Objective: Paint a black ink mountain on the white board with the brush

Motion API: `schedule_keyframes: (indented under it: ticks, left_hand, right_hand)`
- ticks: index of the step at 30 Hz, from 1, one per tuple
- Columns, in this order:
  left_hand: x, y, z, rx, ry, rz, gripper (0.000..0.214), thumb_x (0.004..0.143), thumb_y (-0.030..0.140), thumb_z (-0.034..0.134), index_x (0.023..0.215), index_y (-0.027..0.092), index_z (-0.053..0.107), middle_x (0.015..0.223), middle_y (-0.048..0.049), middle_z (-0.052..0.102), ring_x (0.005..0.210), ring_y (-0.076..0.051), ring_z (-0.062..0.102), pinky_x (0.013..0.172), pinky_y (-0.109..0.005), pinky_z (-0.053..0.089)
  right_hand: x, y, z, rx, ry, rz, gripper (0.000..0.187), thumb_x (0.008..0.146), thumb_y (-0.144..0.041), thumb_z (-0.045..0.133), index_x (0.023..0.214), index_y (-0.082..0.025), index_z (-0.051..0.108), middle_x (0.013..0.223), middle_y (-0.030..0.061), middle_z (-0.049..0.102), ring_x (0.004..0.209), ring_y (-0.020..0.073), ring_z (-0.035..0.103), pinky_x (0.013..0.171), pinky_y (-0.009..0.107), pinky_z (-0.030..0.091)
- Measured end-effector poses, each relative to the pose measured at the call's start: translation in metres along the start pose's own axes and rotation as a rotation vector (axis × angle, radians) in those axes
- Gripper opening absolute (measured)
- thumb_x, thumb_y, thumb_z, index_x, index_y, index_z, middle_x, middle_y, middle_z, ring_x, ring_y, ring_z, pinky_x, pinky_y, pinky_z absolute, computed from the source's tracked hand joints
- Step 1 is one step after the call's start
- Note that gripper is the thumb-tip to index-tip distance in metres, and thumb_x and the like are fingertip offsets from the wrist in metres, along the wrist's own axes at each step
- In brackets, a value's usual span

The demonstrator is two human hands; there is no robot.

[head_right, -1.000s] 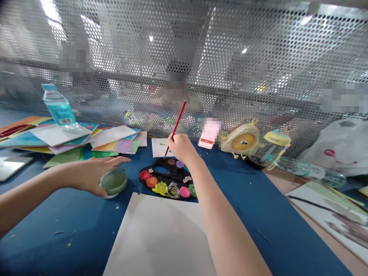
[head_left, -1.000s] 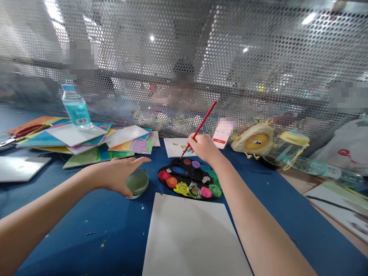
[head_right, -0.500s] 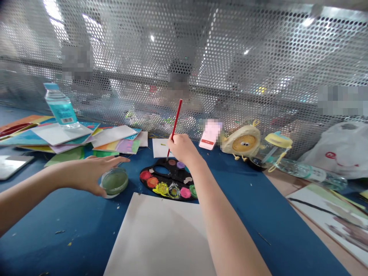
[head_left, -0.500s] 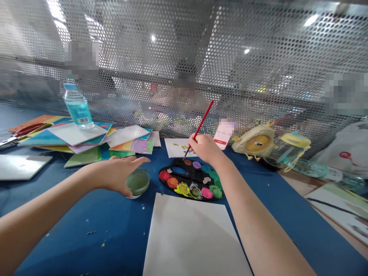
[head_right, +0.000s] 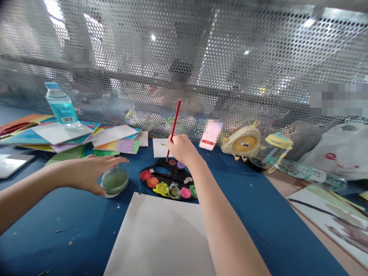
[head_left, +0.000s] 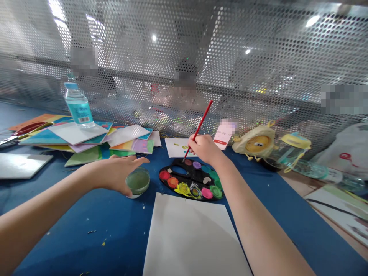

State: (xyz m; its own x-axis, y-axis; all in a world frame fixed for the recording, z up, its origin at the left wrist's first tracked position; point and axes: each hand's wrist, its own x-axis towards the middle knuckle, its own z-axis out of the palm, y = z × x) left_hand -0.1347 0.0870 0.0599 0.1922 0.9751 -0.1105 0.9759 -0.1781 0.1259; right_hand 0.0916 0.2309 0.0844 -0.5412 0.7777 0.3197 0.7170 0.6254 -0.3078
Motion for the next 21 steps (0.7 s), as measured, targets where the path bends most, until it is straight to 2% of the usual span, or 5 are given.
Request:
schedule_keyframes:
  ticks: [11, 21]
  left_hand:
    - [-0.0021, -0.0003, 0.0008, 0.022, 0.032, 0.034, 0.078, 0.065, 0.021, 0.065, 0.135, 0.019, 0.031, 0.136, -0.0129, 0.047, 0.120, -0.029, 0.049, 0.097, -0.047, 0.038]
    - [-0.0016, -0.0014, 0.0015, 0.039, -0.007, 0.018, 0.076, 0.068, 0.024, 0.061, 0.136, 0.023, 0.027, 0.139, -0.0098, 0.044, 0.124, -0.025, 0.045, 0.101, -0.045, 0.035]
  right_hand:
    - [0.0013, 0.0043, 0.0010, -0.025, -0.004, -0.004, 0.022, 0.092, -0.031, 0.050, 0.089, -0.012, 0.061, 0.082, 0.0014, 0.063, 0.071, 0.0111, 0.061, 0.067, 0.029, 0.052]
    - [-0.0021, -0.0034, -0.0038, -0.093, -0.009, -0.065, 0.025, 0.092, -0.031, 0.049, 0.080, -0.012, 0.061, 0.074, -0.0006, 0.062, 0.068, 0.0110, 0.061, 0.069, 0.030, 0.051]
